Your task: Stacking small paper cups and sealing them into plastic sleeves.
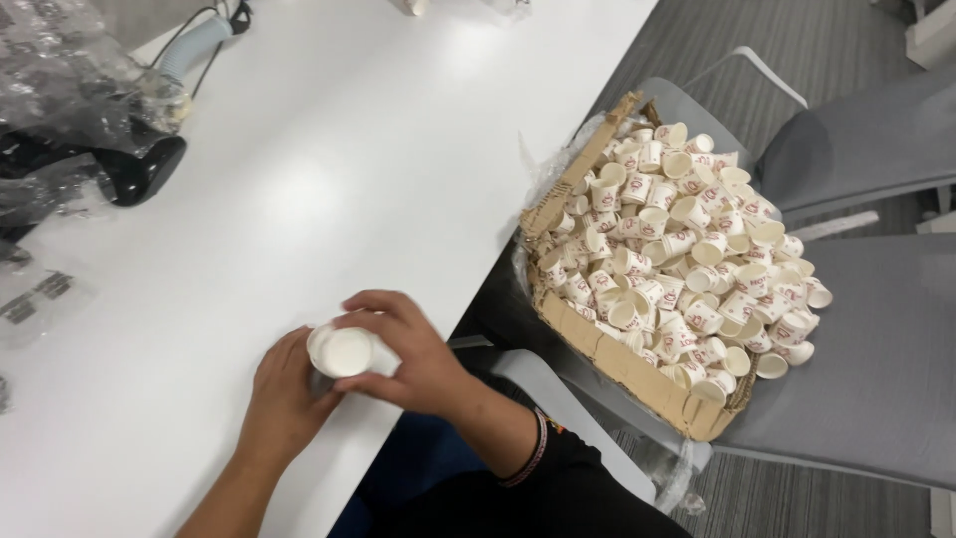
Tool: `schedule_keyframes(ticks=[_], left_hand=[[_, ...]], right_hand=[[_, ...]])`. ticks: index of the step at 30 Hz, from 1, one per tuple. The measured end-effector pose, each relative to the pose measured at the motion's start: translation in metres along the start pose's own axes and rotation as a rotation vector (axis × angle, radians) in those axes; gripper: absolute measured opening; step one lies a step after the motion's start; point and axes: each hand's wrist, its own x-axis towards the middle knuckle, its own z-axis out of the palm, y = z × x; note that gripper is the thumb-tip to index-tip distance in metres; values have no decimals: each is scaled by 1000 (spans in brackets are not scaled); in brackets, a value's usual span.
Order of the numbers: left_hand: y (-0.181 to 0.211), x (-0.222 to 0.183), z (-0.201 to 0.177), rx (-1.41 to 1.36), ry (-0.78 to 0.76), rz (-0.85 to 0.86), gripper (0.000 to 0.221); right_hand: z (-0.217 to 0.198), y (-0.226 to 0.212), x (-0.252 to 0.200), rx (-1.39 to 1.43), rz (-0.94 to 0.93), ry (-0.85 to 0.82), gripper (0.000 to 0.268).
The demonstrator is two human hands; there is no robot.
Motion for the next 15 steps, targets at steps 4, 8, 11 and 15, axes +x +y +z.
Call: schedule_keyframes(ticks=[4,8,11,15], left_hand=[[5,6,1,-19,2,7,68],[8,2,-3,-51,10,-45,67],[13,4,-6,-51,12,-52,65],[14,4,-7,-56,-8,-62,61]], right_hand=[[24,25,-6,-65,66,-94,56],[29,24,-8,-123,66,-53,53],[29,21,-3,-122,131,-56,54],[29,21,4,-151,232,-134,57]])
